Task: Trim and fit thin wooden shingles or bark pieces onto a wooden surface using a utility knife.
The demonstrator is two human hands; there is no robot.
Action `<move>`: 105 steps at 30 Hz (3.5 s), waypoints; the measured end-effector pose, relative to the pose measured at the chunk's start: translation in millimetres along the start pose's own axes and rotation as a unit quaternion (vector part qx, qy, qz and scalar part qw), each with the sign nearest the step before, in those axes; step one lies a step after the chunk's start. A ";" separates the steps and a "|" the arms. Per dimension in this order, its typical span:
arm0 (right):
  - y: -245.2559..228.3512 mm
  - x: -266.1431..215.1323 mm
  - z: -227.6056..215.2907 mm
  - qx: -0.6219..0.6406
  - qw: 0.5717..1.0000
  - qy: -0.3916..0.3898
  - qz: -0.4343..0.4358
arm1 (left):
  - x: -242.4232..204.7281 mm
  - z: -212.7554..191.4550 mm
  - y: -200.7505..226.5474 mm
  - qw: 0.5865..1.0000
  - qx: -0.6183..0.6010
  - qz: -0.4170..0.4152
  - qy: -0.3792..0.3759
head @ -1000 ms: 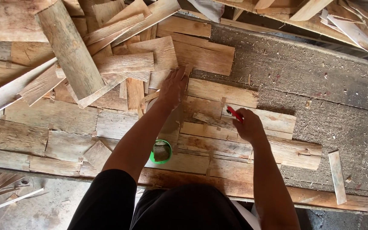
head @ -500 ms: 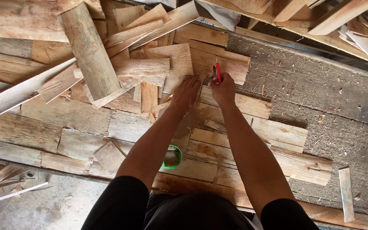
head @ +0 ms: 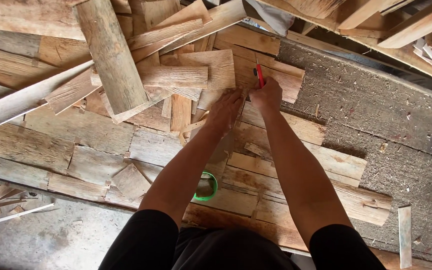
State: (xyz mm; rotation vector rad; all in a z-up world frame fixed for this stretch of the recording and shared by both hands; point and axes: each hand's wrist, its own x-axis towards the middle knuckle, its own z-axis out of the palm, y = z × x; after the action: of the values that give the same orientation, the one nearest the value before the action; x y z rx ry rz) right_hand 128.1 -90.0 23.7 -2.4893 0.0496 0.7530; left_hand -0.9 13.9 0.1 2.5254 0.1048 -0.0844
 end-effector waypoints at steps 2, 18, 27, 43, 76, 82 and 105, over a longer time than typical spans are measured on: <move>10.2 14.6 7.7 0.022 1.000 -0.013 0.013 | 0.7 8.0 -4.1 1.000 -0.001 0.000 0.005; 43.5 12.4 -10.6 0.470 0.882 -0.022 0.029 | 0.1 9.2 -5.0 1.000 0.007 0.007 0.009; 74.2 26.2 -21.7 0.073 0.971 0.197 -0.111 | 1.2 -1.0 0.8 1.000 0.002 0.001 0.005; 49.4 -6.6 -5.1 0.087 0.990 -0.023 -0.106 | 0.0 0.4 -2.8 1.000 -0.008 0.015 0.016; 45.6 -3.2 26.6 -0.215 0.913 0.038 -0.345 | -2.1 6.3 -8.6 1.000 -0.021 0.000 0.001; 48.0 0.2 34.2 -0.221 0.919 0.053 -0.322 | -0.7 8.3 -7.8 1.000 -0.025 0.001 0.000; 96.0 -127.7 -31.2 0.261 0.964 0.043 -0.017 | -3.4 6.0 -5.2 1.000 0.001 0.025 0.010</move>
State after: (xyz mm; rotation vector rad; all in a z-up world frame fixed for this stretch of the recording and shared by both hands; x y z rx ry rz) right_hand 18.6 -202.6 66.2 -2.0098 0.2095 0.5315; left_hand -5.0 14.5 -7.5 2.5300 0.0500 -0.0406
